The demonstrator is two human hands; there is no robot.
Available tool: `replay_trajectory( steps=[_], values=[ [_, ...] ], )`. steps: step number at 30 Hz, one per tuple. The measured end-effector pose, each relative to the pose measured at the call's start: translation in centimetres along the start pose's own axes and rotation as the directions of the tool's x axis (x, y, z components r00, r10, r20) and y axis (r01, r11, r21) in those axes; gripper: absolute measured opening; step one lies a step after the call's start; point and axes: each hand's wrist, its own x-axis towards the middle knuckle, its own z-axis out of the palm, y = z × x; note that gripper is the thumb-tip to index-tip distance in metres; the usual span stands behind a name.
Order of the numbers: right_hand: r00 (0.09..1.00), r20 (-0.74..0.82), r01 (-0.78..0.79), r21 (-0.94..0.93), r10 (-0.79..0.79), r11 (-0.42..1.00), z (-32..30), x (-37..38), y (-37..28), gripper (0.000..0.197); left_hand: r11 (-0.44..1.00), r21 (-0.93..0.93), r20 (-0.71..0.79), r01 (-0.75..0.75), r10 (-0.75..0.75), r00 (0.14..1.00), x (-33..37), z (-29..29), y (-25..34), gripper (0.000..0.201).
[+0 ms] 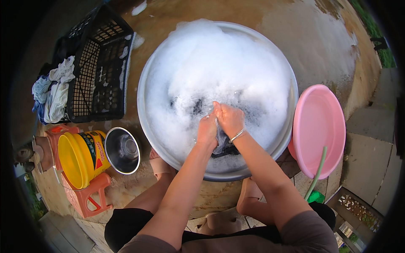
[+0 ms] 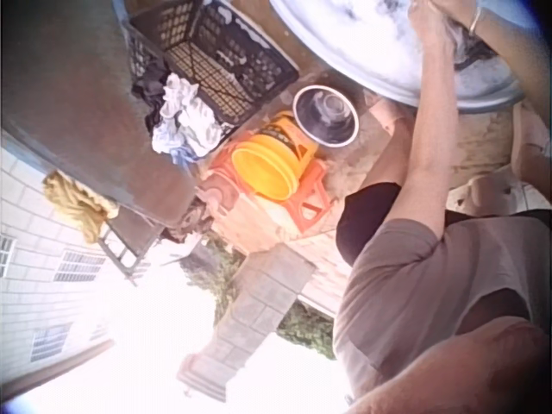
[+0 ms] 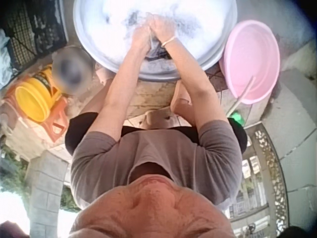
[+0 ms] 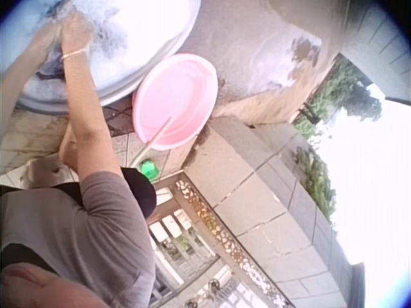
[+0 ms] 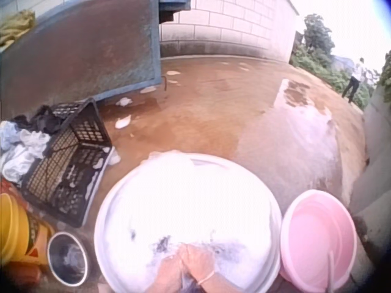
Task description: The person rinses a cloth in a basin of water using a hose, wrings it out, hangs it on a gate, and then scrubs other items in a large basin of soapy water by hand.
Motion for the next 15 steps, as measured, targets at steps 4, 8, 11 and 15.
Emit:
replay_trajectory(
  steps=[4,8,11,15],
  values=[
    [0.724,0.299,-0.690,0.292,0.621,0.663,0.3,-0.1,7.9,0.036,0.994,0.039,-0.165,0.104,-0.097,0.982,0.3,-0.6,-0.1,0.039],
    [0.638,-0.107,-0.752,0.126,0.763,0.647,0.5,-2.0,13.1,0.034,0.988,0.118,-0.185,0.102,-0.079,0.980,0.5,-0.4,-0.3,0.052],
    [0.478,0.500,-0.746,0.665,0.723,0.033,0.6,-1.3,13.1,0.034,0.991,0.099,-0.186,0.095,-0.075,0.980,0.7,-0.5,-0.7,0.054],
    [0.584,0.705,-0.812,0.500,0.402,0.301,-2.6,0.8,3.8,0.033,0.980,0.194,-0.160,0.036,-0.005,0.987,0.1,-0.6,-0.2,0.056]
  ],
)
